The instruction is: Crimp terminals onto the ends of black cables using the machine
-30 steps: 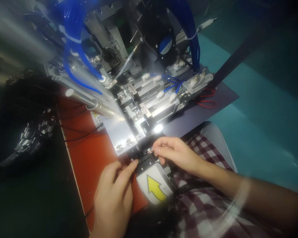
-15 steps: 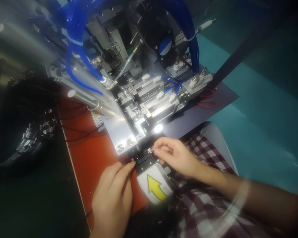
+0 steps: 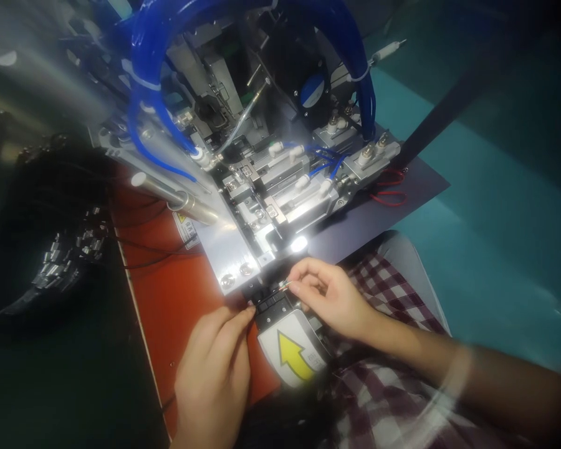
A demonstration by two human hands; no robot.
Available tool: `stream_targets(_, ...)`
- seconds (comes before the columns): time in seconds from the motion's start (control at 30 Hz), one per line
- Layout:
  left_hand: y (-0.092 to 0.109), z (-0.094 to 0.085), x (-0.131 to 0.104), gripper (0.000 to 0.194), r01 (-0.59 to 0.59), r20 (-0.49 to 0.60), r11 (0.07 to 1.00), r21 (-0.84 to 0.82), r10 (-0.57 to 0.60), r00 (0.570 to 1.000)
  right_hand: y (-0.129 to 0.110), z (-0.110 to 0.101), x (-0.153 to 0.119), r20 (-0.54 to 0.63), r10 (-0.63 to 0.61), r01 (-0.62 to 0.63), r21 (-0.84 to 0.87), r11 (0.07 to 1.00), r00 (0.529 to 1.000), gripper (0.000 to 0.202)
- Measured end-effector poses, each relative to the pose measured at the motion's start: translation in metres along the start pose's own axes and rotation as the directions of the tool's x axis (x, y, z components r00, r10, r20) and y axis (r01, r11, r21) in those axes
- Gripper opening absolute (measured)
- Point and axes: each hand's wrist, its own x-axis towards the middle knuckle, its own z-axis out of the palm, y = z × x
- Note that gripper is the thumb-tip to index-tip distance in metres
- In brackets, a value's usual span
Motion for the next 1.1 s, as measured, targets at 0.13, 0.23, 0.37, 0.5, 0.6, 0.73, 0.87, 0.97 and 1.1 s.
stream_targets(0.13,0.001,0.001,0.001,0.021,0.011,0.012,1.0,-0.001,-0.011,1.0,-0.008,-0.002,0.002,0.057,0.105,-0.111,0.115,0.987,0.993,0.007)
stream_targets(0.23,0.0,0.002,0.0,0.022,0.002,-0.006,1.0,-0.007,-0.003,1.0,-0.014,-0.003,0.005,0.067,0.099,-0.105,0.101,0.989,0.993,0.011)
stream_targets(0.37,-0.001,0.003,-0.001,0.023,-0.005,-0.008,1.0,-0.022,0.005,1.0,-0.015,-0.001,0.008,0.025,0.123,-0.123,0.026,0.992,0.992,0.017)
stream_targets(0.5,-0.002,0.001,0.0,0.025,-0.009,0.014,1.0,-0.013,0.01,1.0,-0.014,0.003,0.006,-0.001,0.066,-0.066,-0.131,0.989,0.998,0.013)
stream_targets(0.6,-0.002,0.001,0.0,0.024,-0.002,0.021,1.0,-0.022,0.002,1.0,-0.015,0.004,0.003,-0.025,-0.058,0.046,-0.345,0.937,0.998,0.015)
stream_targets(0.73,-0.002,0.0,0.001,0.025,0.056,0.054,0.997,-0.044,-0.054,0.997,-0.013,0.004,0.002,-0.028,-0.008,-0.003,-0.372,0.928,1.0,0.016)
stream_targets(0.87,0.0,-0.002,0.004,0.025,0.109,0.092,0.991,-0.081,-0.102,0.991,-0.01,0.0,0.003,0.036,0.04,-0.029,-0.275,0.961,0.999,0.021)
stream_targets(0.97,0.001,-0.001,0.006,0.024,0.098,0.06,0.99,-0.106,-0.092,0.994,-0.008,-0.001,0.004,0.082,0.037,-0.021,-0.191,0.981,0.996,0.024)
stream_targets(1.1,-0.001,0.001,0.004,0.023,0.083,0.012,0.986,-0.145,-0.082,0.997,-0.006,0.001,0.004,0.064,-0.029,0.04,-0.186,0.982,0.998,0.022)
